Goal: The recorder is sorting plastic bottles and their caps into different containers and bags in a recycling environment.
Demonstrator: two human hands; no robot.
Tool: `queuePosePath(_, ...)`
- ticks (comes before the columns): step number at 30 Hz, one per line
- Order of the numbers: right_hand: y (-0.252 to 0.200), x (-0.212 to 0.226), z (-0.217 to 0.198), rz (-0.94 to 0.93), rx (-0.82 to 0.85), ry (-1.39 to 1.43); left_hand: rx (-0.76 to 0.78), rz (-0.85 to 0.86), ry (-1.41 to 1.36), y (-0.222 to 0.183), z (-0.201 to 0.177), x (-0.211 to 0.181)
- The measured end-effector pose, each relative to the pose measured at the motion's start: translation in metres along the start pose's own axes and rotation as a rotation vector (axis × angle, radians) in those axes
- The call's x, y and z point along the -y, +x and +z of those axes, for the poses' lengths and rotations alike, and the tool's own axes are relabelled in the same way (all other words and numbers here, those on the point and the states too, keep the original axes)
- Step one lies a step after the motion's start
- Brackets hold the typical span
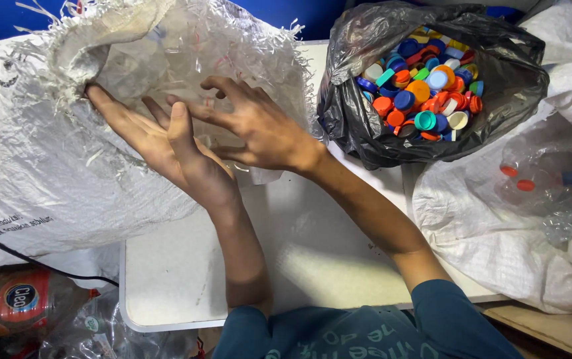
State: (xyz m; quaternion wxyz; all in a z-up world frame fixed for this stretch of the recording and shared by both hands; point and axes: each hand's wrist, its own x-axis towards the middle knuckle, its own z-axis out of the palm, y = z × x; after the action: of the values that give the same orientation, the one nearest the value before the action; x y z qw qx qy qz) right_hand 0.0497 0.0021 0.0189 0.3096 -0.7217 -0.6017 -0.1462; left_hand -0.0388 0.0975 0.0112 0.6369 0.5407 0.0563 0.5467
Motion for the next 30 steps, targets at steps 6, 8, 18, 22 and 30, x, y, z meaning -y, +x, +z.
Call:
queuePosePath(6, -0.035, -0.027, -0.045, 0.242, -0.196, 0.206, -0.047, 0.031, 0.083, -0.006, 0.009, 0.000)
queuePosePath(8, -0.053, -0.056, -0.039, 0.372, -0.244, 0.187, -0.034, 0.034, 0.052, -0.005, 0.027, -0.022)
queuePosePath(18, -0.112, -0.110, 0.001, 0.770, -0.214, 0.305, 0.433, -0.001, 0.387, -0.019, 0.052, -0.019)
queuePosePath(22, -0.107, -0.083, -0.033, 0.774, -0.279, 0.392, 0.595, 0.021, 0.401, -0.025, 0.070, -0.010)
queuePosePath(30, -0.173, -0.047, -0.144, 0.651, -0.440, 0.013, 0.895, 0.104, 0.388, -0.084, 0.121, 0.016)
